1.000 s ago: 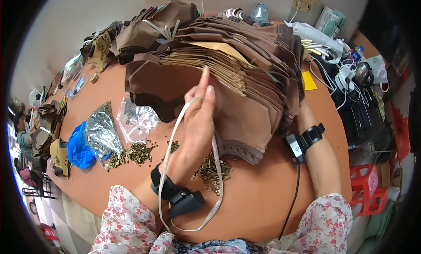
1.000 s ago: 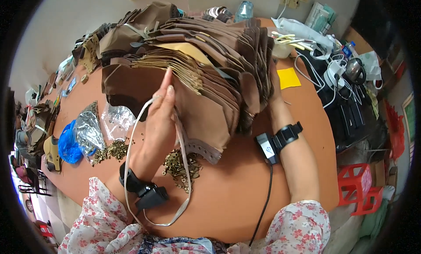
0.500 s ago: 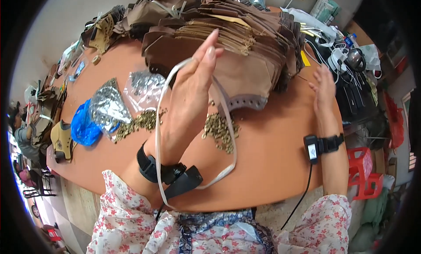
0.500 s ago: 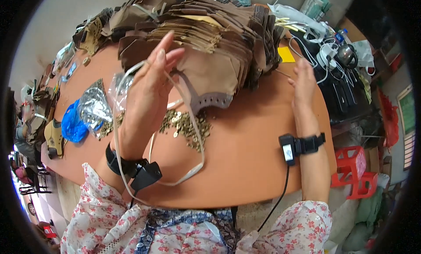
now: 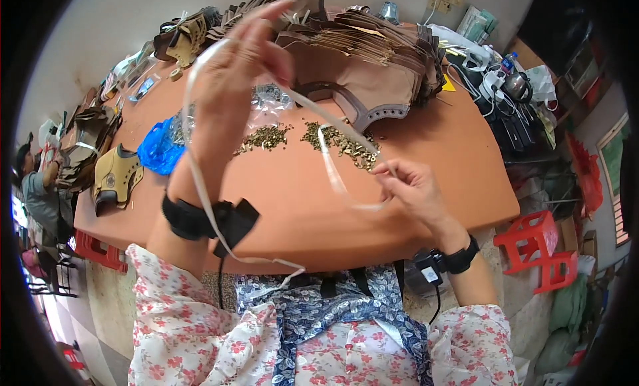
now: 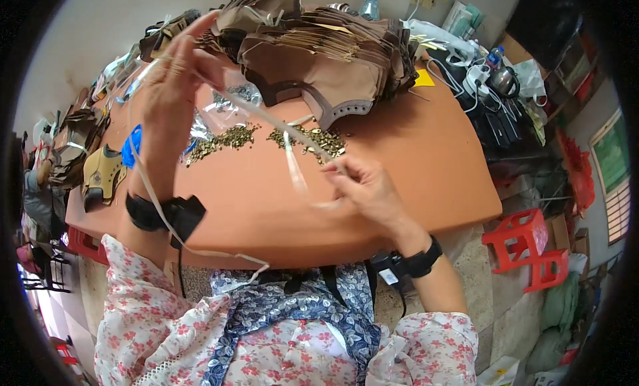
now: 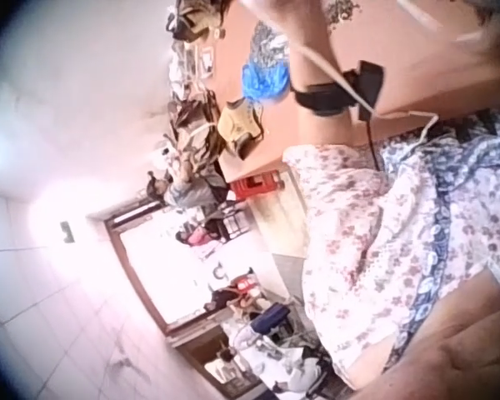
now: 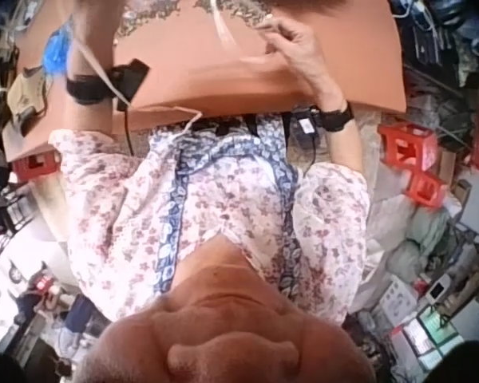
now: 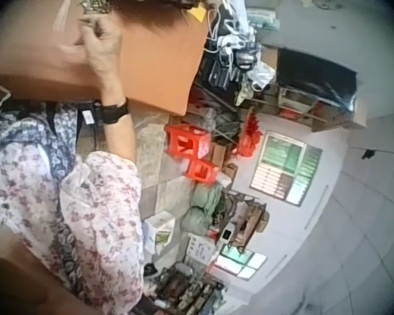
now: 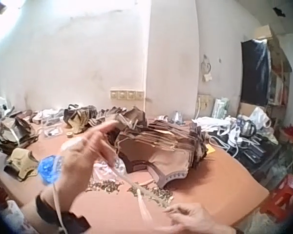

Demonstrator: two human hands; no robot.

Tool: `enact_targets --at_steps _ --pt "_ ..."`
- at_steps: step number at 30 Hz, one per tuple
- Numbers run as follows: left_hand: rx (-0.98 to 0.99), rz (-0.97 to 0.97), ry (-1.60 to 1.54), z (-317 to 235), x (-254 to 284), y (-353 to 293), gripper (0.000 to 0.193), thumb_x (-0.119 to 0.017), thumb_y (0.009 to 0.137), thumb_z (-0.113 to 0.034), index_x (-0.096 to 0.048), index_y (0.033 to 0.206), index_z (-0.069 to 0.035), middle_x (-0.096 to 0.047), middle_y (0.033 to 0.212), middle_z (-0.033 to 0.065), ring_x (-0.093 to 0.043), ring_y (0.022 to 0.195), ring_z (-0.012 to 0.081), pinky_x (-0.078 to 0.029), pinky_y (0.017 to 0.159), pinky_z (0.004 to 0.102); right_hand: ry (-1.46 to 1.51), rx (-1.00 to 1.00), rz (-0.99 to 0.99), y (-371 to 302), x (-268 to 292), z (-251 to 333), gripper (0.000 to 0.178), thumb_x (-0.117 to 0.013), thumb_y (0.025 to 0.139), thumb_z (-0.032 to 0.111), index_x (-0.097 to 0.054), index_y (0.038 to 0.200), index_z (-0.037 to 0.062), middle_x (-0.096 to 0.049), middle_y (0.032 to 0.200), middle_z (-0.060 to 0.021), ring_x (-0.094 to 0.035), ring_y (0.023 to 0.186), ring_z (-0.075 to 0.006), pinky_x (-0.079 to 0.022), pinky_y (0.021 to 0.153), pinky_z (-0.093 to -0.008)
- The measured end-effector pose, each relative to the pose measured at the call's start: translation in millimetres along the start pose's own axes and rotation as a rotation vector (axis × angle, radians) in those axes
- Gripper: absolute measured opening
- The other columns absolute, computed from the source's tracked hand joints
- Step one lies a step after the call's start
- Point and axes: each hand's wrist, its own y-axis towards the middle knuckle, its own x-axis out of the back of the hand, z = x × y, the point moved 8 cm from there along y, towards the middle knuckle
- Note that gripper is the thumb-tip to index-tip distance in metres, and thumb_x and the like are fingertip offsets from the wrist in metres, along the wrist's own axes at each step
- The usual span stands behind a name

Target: The person is seen organizing and preparing shoe upper components and plastic bands on a work table.

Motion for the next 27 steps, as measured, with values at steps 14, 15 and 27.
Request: enact_targets --at_steps 14,15,27 --pt "0.032 -0.229 0.021 -36 150 -29 0.039 -0.038 0.101 -0.026 -0.053 0.126 -0.001 -0.061 0.085 0.0056 -0.058 0.077 0.0099 -0.048 0.076 0.0252 -0.051 0.273 -0.413 26 82 36 0.018 -0.058 0.092 0.013 -0.066 0.102 0.0012 -0.061 0.078 0.0007 -0.06 0.075 -0.008 -0.05 0.067 -0.0209" --pt "0.03 -0.228 0.022 -38 150 -31 0.039 -0.038 0.101 -0.026 -0.053 0.126 -0.001 -0.061 0.085 0.0056 -0.058 0.077 0.0099 -0.048 0.076 0.0252 -0.05 0.275 -0.413 31 82 43 0.018 -0.058 0.092 0.013 -0.066 0.102 0.0012 -0.061 0.078 0.0007 -0.06 0.075 -0.008 -0.05 0.067 -0.0209" --pt "0.117 0.104 0.249 -12 59 -44 0.034 -0.051 0.096 -0.025 -0.06 0.115 0.002 -0.051 0.067 -0.0006 -0.05 0.067 0.0084 -0.042 0.064 0.024 0.023 0.553 -0.173 52 -6 116 0.018 -0.062 0.09 0.012 -0.068 0.102 0.0 -0.061 0.076 0.001 -0.056 0.069 -0.0046 -0.05 0.068 -0.0202"
